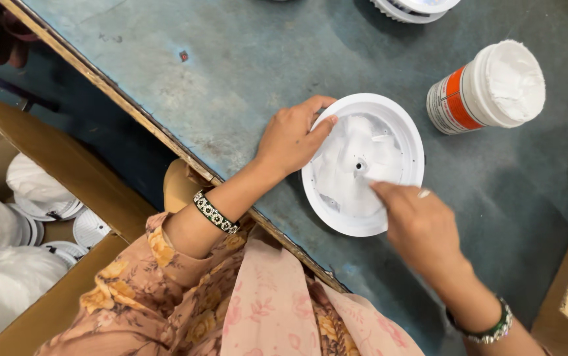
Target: The person scoops white paste from a container and spreads it onto circular LED light panels using a small metal spatula. The person applies the paste to the back of the panels and places them into larger circular housings.
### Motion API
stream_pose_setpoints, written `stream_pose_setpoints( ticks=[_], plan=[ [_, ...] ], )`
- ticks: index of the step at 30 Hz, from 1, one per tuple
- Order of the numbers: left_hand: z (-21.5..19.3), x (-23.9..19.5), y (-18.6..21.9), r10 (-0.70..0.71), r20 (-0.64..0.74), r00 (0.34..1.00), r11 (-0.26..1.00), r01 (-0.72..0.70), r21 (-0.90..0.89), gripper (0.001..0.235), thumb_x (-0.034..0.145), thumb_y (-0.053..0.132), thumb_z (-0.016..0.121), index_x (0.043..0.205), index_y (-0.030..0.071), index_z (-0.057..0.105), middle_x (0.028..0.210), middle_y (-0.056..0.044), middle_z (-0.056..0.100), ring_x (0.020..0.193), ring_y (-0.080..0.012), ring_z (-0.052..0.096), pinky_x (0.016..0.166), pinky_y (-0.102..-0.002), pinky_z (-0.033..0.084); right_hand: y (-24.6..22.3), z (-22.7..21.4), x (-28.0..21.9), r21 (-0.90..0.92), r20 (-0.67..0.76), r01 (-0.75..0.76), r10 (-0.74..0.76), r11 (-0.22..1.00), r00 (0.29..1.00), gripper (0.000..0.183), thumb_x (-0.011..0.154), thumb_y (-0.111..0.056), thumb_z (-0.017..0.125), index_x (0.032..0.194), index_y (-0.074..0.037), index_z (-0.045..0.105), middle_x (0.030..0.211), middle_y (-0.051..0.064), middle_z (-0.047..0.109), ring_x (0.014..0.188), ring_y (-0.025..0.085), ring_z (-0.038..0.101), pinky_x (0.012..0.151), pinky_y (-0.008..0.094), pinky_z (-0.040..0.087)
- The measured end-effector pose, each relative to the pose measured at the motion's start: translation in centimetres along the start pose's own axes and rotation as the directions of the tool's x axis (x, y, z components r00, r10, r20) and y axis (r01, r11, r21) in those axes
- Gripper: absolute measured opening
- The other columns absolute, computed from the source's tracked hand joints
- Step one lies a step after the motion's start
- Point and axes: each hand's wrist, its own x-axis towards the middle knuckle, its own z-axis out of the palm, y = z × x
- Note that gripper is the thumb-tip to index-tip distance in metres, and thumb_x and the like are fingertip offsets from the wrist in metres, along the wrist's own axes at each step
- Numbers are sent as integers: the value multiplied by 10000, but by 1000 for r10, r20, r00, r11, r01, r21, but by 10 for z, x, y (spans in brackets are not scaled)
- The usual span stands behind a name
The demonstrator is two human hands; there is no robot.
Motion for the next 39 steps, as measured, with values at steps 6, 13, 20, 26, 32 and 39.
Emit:
stream_pose_setpoints(
  ticks=[6,13,20,26,32,39],
  plan=[
    [0,0,0,-69,50,996,996,71,-53,273,960,256,635,1177,106,704,757,-97,755,583,-201,713,534,-358,510,-16,-6,-13,53,3,94,-94,994,996,414,767,59,634,1152,-68,719,1024,66,743,865,259,714,763,382,562],
    [0,1,1,5,-3,1000,1000,-5,-21,273,967,264,651,1175,98,712,737,-114,733,610,-220,690,566,-373,507,-13,0,9,17,-18,113,-112,993,994,381,816,58,646,1176,-54,707,1056,80,745,894,260,715,769,375,559],
    [1,1,-2,-48,30,998,997,50,-51,288,951,278,641,1175,110,709,765,-95,754,586,-207,695,548,-374,497,-7,-5,-22,141,55,60,-68,988,996,392,795,72,646,1156,-62,716,992,96,755,858,293,721,759,401,567],
    [0,1,1,-71,53,996,997,73,-31,288,966,298,626,1174,120,716,723,-89,749,559,-200,682,541,-366,487,33,-6,7,423,-33,-291,336,858,941,241,971,-5,679,1188,-83,750,1014,139,759,862,202,727,783,307,547],
    [-5,4,1,-111,70,991,994,110,22,320,999,357,610,1180,121,730,591,-98,629,521,-260,621,527,-411,472,50,6,35,487,-118,-237,332,841,936,253,979,-7,684,1223,-40,744,985,105,766,877,147,689,793,265,520],
    [-47,80,-11,404,-131,905,818,-293,495,543,945,459,719,1358,130,589,1125,-112,655,1055,-321,624,864,-451,510,60,46,-2,951,-1,-195,631,241,776,285,992,-87,715,1223,80,696,1104,135,727,969,180,663,902,309,526]
  ],
)
